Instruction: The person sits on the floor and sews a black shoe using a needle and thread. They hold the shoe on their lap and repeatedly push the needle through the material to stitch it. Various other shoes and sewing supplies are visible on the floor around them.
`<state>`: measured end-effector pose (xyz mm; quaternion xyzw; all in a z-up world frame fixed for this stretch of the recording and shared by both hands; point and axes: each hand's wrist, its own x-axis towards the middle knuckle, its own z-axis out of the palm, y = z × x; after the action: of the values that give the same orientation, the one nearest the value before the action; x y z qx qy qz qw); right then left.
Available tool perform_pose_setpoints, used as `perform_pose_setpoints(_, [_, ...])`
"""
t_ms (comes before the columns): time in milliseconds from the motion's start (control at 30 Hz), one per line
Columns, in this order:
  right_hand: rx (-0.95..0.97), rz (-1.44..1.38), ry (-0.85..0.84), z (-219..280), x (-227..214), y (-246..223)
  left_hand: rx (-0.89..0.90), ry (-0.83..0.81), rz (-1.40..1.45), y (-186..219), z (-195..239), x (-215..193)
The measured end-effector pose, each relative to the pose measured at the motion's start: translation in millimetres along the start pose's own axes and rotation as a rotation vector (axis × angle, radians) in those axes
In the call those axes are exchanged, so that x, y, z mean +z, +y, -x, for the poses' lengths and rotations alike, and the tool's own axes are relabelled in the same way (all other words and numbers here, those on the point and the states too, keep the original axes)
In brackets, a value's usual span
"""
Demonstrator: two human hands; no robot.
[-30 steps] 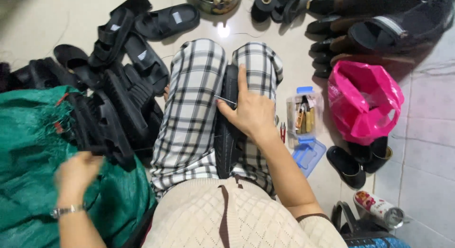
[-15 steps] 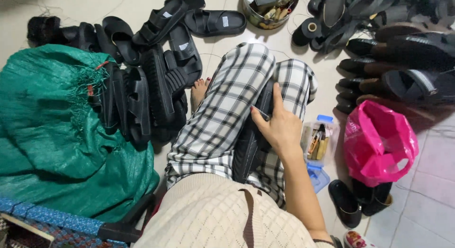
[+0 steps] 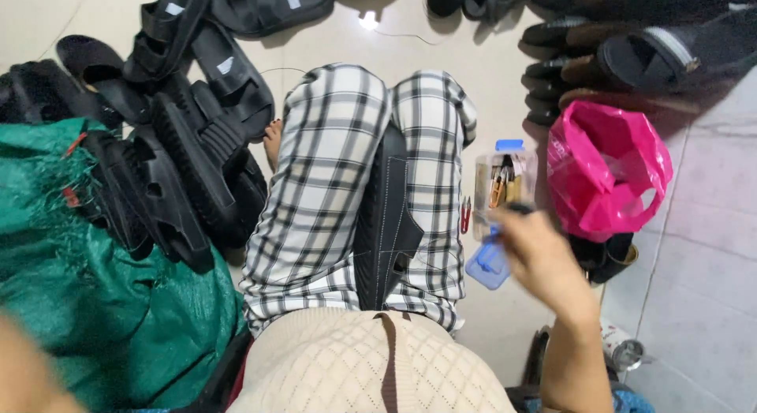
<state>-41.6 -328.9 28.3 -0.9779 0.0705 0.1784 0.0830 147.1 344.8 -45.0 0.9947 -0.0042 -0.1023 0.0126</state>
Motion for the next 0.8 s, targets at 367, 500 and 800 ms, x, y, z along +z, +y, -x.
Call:
perform_pose_setpoints(367, [-0.670, -0.192, -0.205, -20, -23, -95, 0.935, -0.100, 0.386, 310, 92, -8])
perform_pose_setpoints(500, [-0.670, -0.176, -0.200, -22, -25, -96, 0.921, -0.105, 0.398, 316, 93, 2])
perform_pose_setpoints(800, [-0.664, -0.109, -0.170, -22, -40, -107, 0.908, -0.030, 0.412, 319, 95, 11])
